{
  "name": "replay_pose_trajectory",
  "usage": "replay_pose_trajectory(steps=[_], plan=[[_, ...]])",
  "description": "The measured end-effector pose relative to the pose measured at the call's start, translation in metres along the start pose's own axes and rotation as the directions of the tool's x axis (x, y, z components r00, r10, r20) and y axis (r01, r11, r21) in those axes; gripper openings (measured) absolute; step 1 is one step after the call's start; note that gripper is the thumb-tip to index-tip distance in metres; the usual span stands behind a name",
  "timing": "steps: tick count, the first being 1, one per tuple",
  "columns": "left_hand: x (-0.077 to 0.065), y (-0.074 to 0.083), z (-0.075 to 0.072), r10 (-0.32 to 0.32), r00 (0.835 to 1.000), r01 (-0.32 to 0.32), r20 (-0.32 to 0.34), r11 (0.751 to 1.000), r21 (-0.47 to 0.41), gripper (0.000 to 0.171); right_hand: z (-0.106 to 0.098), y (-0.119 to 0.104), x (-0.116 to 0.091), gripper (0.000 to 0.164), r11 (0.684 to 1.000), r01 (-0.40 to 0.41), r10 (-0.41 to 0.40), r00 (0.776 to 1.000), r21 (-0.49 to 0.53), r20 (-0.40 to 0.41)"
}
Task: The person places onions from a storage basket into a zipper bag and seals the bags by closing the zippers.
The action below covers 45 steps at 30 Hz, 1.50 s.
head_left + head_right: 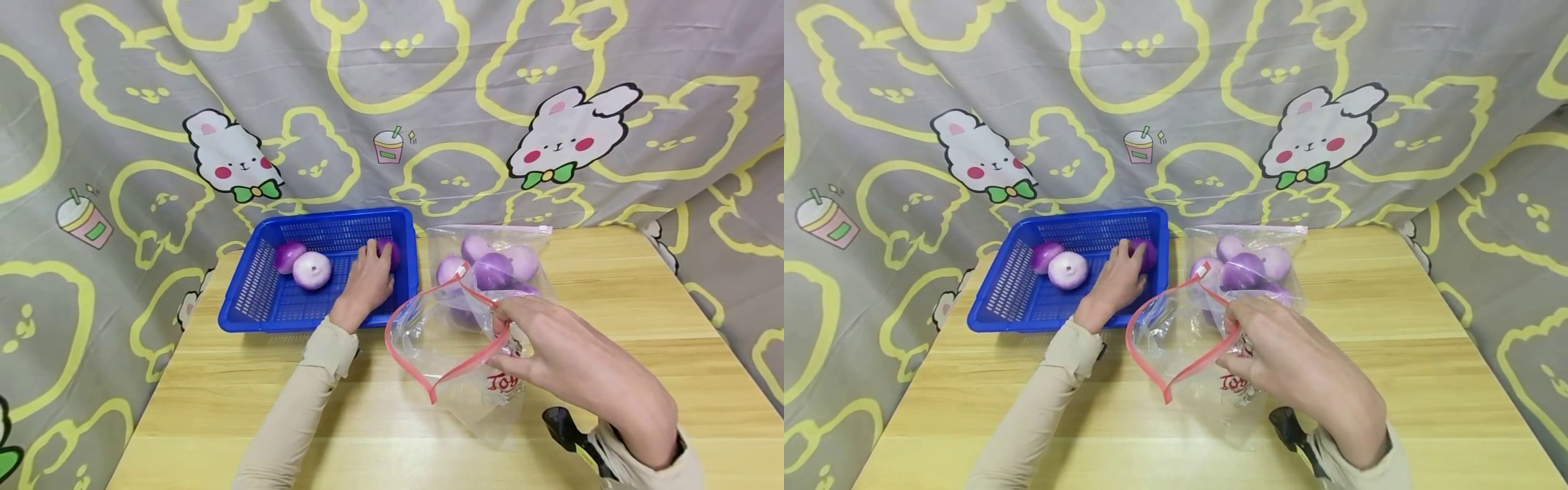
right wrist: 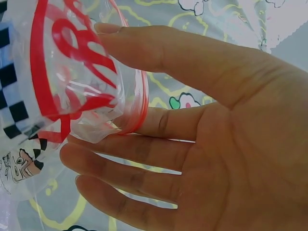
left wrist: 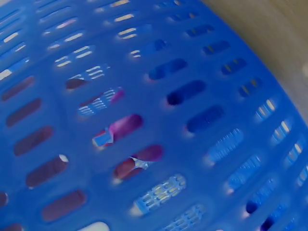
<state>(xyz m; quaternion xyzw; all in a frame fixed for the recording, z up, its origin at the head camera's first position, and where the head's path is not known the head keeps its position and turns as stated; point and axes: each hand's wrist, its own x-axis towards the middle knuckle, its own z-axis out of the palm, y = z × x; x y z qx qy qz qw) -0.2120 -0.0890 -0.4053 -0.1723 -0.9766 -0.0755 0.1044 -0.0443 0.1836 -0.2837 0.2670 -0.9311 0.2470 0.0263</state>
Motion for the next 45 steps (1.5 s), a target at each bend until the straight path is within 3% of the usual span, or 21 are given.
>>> replay_pose_trajectory(steps=[3, 7, 10, 15, 27, 45], plan=[[-0.001, 0.0, 0.001, -0.004, 1.0, 0.004, -0.016, 0.999, 0.04, 0.046, 0.0, 0.0, 0.0, 0.029, 1.0, -0.008, 0.008, 1.0, -0.006, 0.005], [-0.004, 0.0, 0.001, -0.034, 0.998, 0.03, 0.058, 0.997, 0.073, 0.039, 0.0, -0.001, -0.001, 0.029, 1.0, -0.016, 0.016, 1.0, -0.015, 0.011], [-0.006, -0.001, 0.0, -0.06, 0.99, 0.047, 0.13, 0.993, 0.104, 0.043, -0.001, 0.0, -0.001, 0.029, 1.0, -0.013, 0.013, 1.0, -0.013, 0.01], [-0.008, -0.003, -0.002, -0.087, 0.984, 0.066, 0.157, 0.989, 0.132, 0.042, -0.001, 0.0, -0.001, 0.029, 1.0, 0.0, 0.0, 1.0, 0.002, 0.003], [-0.018, -0.016, -0.011, -0.098, 0.978, 0.107, 0.185, 0.993, -0.042, 0.06, 0.0, 0.0, 0.001, 0.026, 1.0, 0.008, -0.008, 1.0, 0.018, 0.007], [-0.032, -0.027, -0.021, -0.119, 0.978, 0.147, 0.168, 0.976, -0.162, 0.056, 0.002, -0.001, 0.002, 0.026, 1.0, -0.004, 0.004, 1.0, 0.002, 0.002]])
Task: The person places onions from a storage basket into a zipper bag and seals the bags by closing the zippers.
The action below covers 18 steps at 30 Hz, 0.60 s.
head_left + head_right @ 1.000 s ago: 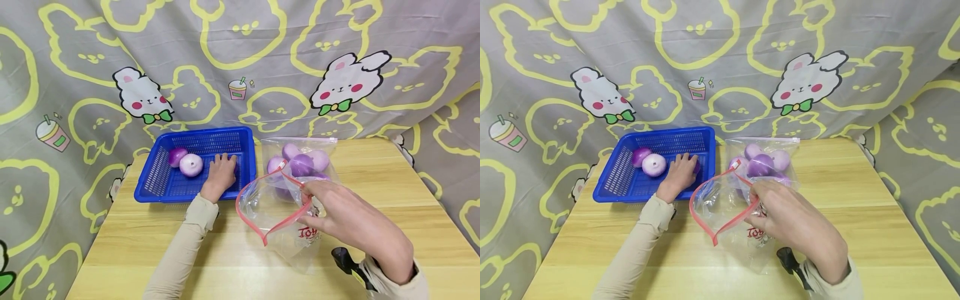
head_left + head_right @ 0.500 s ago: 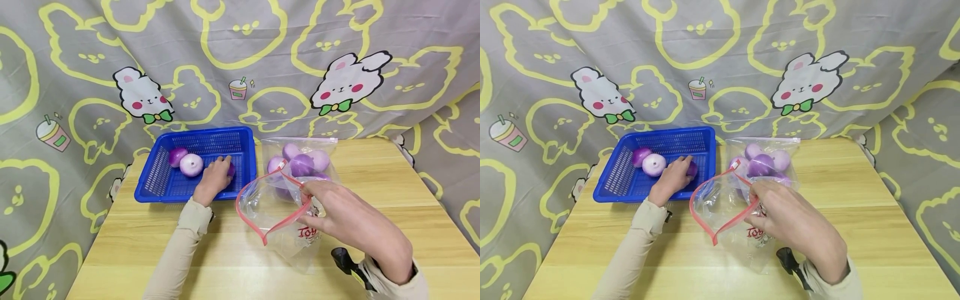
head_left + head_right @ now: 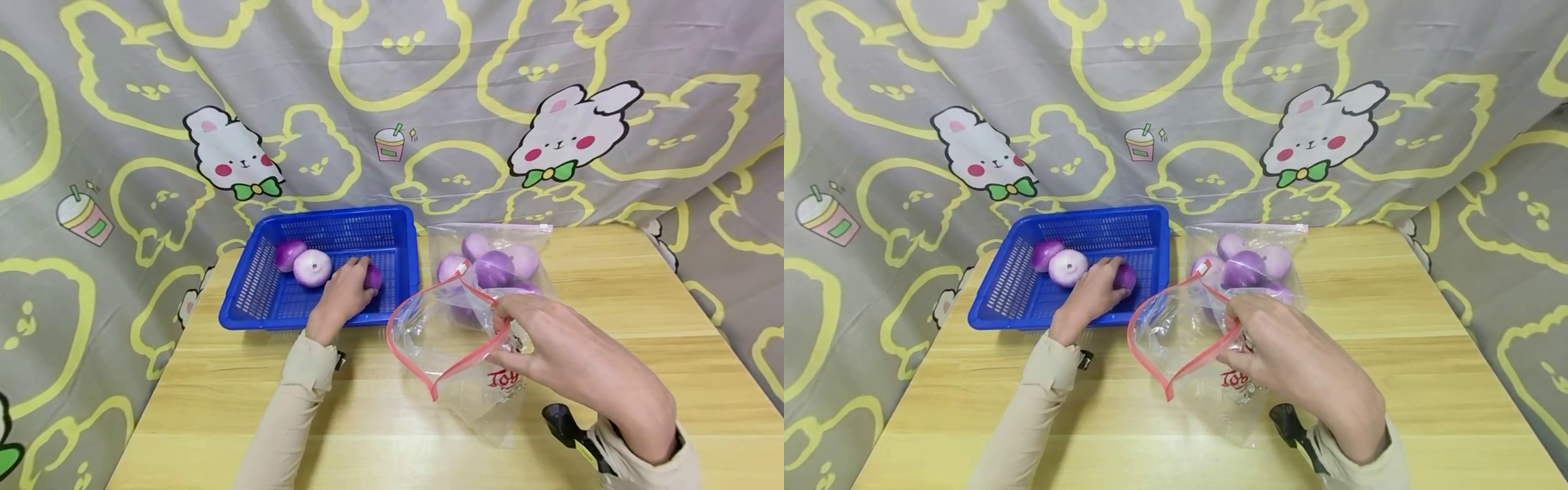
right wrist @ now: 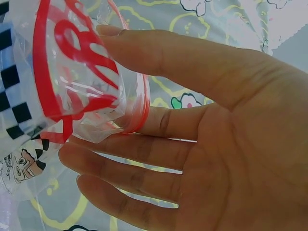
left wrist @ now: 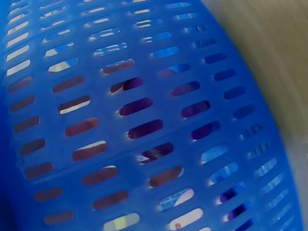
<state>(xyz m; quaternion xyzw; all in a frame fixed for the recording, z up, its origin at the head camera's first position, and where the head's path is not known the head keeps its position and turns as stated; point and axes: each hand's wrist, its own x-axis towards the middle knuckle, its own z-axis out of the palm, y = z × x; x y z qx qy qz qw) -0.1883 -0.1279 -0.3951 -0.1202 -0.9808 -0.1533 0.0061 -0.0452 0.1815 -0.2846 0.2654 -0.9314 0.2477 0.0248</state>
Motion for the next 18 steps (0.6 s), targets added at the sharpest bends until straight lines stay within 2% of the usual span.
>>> replay_pose_trajectory(steps=[6, 9, 13, 18], plan=[[-0.005, -0.003, -0.004, -0.022, 0.998, 0.019, -0.055, 0.998, -0.061, 0.058, 0.001, 0.0, 0.002, 0.026, 1.0, -0.011, 0.011, 1.0, -0.026, 0.003], [-0.008, -0.004, -0.007, -0.013, 0.996, 0.005, -0.089, 0.996, -0.092, 0.059, 0.001, 0.0, 0.002, 0.027, 0.999, -0.014, 0.014, 1.0, -0.032, 0.005], [-0.016, -0.007, -0.007, 0.006, 0.988, -0.028, -0.156, 0.99, -0.138, 0.059, 0.002, 0.0, 0.003, 0.026, 1.0, 0.001, -0.001, 1.0, -0.03, -0.006], [-0.021, -0.008, -0.005, -0.002, 0.975, -0.037, -0.22, 0.984, -0.172, 0.063, 0.004, 0.0, 0.003, 0.026, 0.999, 0.016, -0.017, 1.0, -0.034, -0.019]])
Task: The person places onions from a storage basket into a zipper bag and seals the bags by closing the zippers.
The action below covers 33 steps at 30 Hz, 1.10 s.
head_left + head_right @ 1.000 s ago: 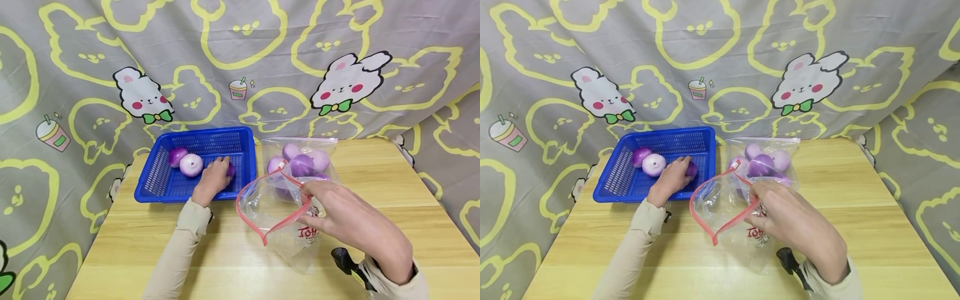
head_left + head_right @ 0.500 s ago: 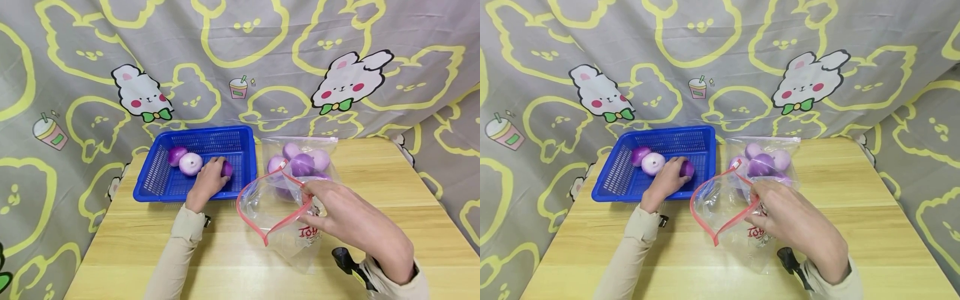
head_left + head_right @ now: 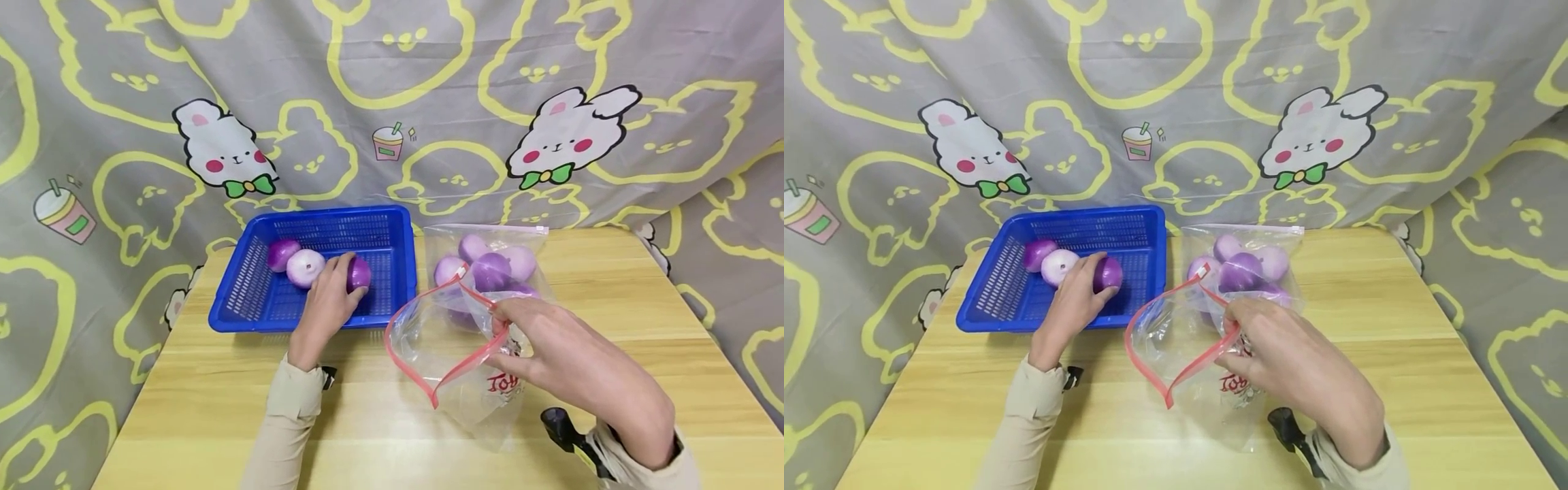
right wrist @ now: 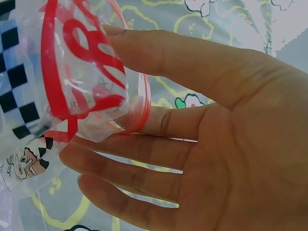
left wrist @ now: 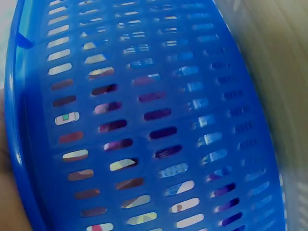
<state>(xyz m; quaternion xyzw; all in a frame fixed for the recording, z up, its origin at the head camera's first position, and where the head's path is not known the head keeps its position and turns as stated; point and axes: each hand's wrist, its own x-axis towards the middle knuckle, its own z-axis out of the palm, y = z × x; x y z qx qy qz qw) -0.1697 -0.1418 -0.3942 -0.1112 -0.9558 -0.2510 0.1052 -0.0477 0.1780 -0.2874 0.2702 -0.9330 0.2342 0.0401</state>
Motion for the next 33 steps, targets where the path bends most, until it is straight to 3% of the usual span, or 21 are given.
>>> replay_pose_trajectory(steps=[7, 18, 33], plan=[[-0.004, 0.005, -0.008, 0.005, 1.0, -0.005, -0.021, 1.0, -0.015, 0.061, 0.004, -0.004, 0.002, 0.026, 1.0, 0.004, -0.004, 1.0, 0.003, 0.0], [-0.009, 0.021, -0.025, 0.081, 0.995, -0.087, -0.06, 0.991, -0.104, 0.059, 0.005, -0.004, 0.002, 0.026, 0.999, 0.016, -0.017, 1.0, -0.029, -0.019], [-0.017, 0.034, -0.04, 0.112, 0.992, -0.12, -0.062, 0.984, -0.131, 0.059, 0.005, -0.003, 0.004, 0.025, 1.0, 0.011, -0.011, 1.0, -0.019, -0.004]])
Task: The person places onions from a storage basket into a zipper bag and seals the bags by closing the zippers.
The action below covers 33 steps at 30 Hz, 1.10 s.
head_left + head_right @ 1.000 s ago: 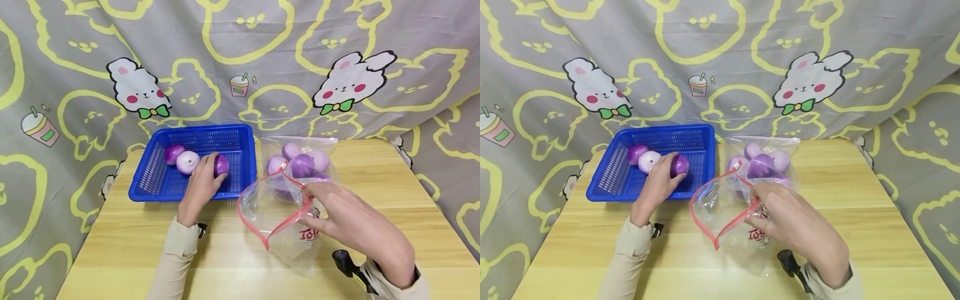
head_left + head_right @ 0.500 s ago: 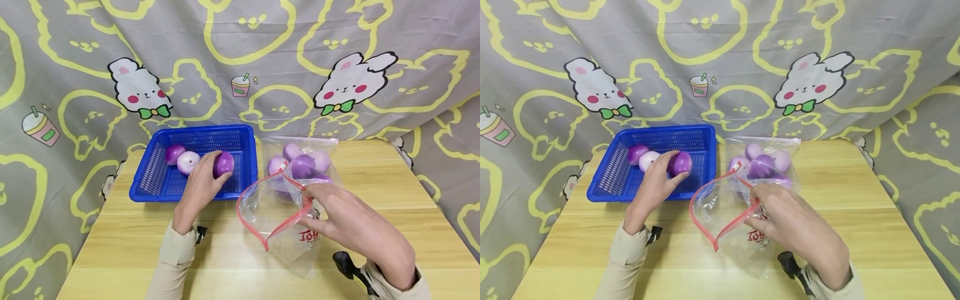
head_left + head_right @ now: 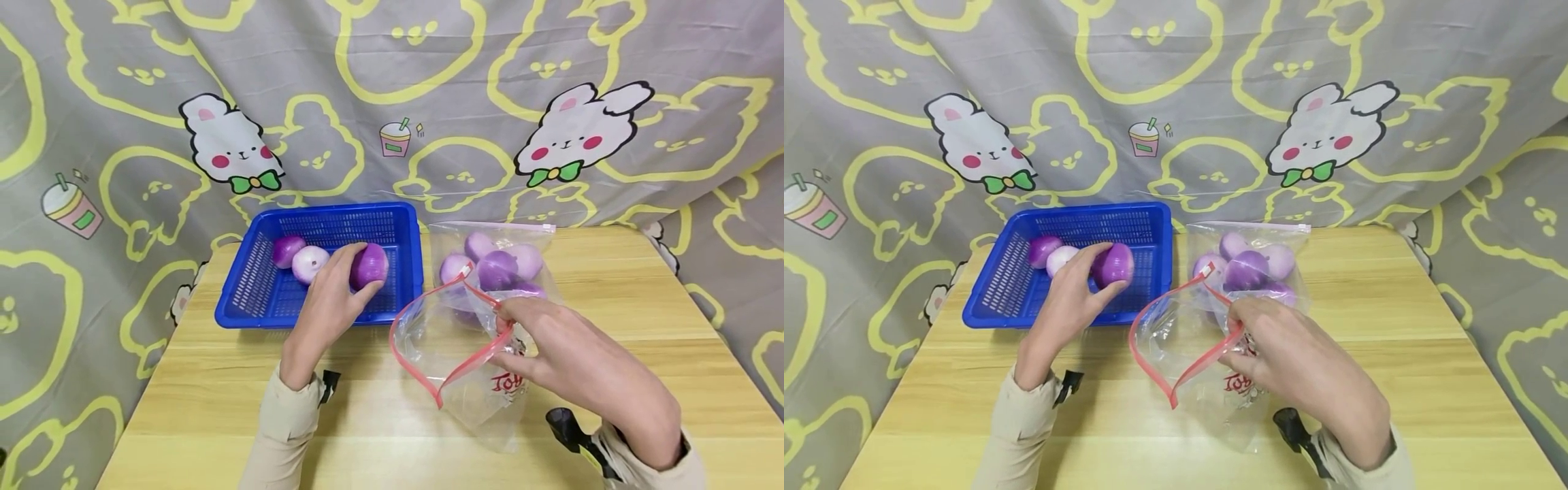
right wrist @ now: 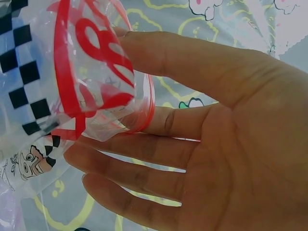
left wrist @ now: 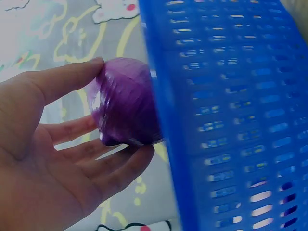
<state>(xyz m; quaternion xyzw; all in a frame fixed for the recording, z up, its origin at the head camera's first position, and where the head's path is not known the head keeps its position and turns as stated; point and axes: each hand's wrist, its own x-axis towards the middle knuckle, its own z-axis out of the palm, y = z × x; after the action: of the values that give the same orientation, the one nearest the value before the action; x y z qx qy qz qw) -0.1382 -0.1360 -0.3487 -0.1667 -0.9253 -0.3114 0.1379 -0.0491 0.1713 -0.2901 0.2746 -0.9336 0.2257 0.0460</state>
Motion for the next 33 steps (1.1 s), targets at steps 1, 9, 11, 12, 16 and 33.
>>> replay_pose_trajectory(steps=[1, 9, 11, 12, 16, 33], plan=[[-0.001, 0.002, -0.001, 0.008, 1.0, -0.008, -0.004, 1.0, -0.001, 0.059, 0.0, 0.0, 0.0, 0.025, 1.0, -0.002, 0.002, 1.0, -0.001, 0.002], [-0.004, 0.018, -0.006, 0.073, 0.997, -0.073, -0.02, 0.997, -0.019, 0.059, -0.001, 0.0, 0.0, 0.024, 1.0, -0.004, 0.004, 1.0, -0.004, -0.003], [-0.006, 0.021, -0.007, 0.081, 0.996, -0.081, -0.028, 0.997, -0.016, 0.059, -0.001, 0.0, -0.001, 0.024, 1.0, -0.001, 0.001, 1.0, -0.001, -0.007], [-0.006, 0.022, -0.008, 0.083, 0.996, -0.083, -0.031, 0.996, -0.015, 0.058, -0.001, 0.0, 0.0, 0.024, 1.0, 0.003, -0.003, 1.0, -0.003, -0.011], [-0.009, 0.026, -0.01, 0.096, 0.995, -0.096, -0.028, 0.995, -0.023, 0.059, -0.001, 0.001, -0.001, 0.024, 1.0, 0.009, -0.009, 1.0, -0.001, -0.016], [-0.022, 0.049, -0.024, 0.23, 0.972, -0.232, -0.041, 0.971, -0.063, 0.062, -0.001, 0.0, -0.001, 0.025, 1.0, -0.009, 0.009, 1.0, -0.005, 0.008]])
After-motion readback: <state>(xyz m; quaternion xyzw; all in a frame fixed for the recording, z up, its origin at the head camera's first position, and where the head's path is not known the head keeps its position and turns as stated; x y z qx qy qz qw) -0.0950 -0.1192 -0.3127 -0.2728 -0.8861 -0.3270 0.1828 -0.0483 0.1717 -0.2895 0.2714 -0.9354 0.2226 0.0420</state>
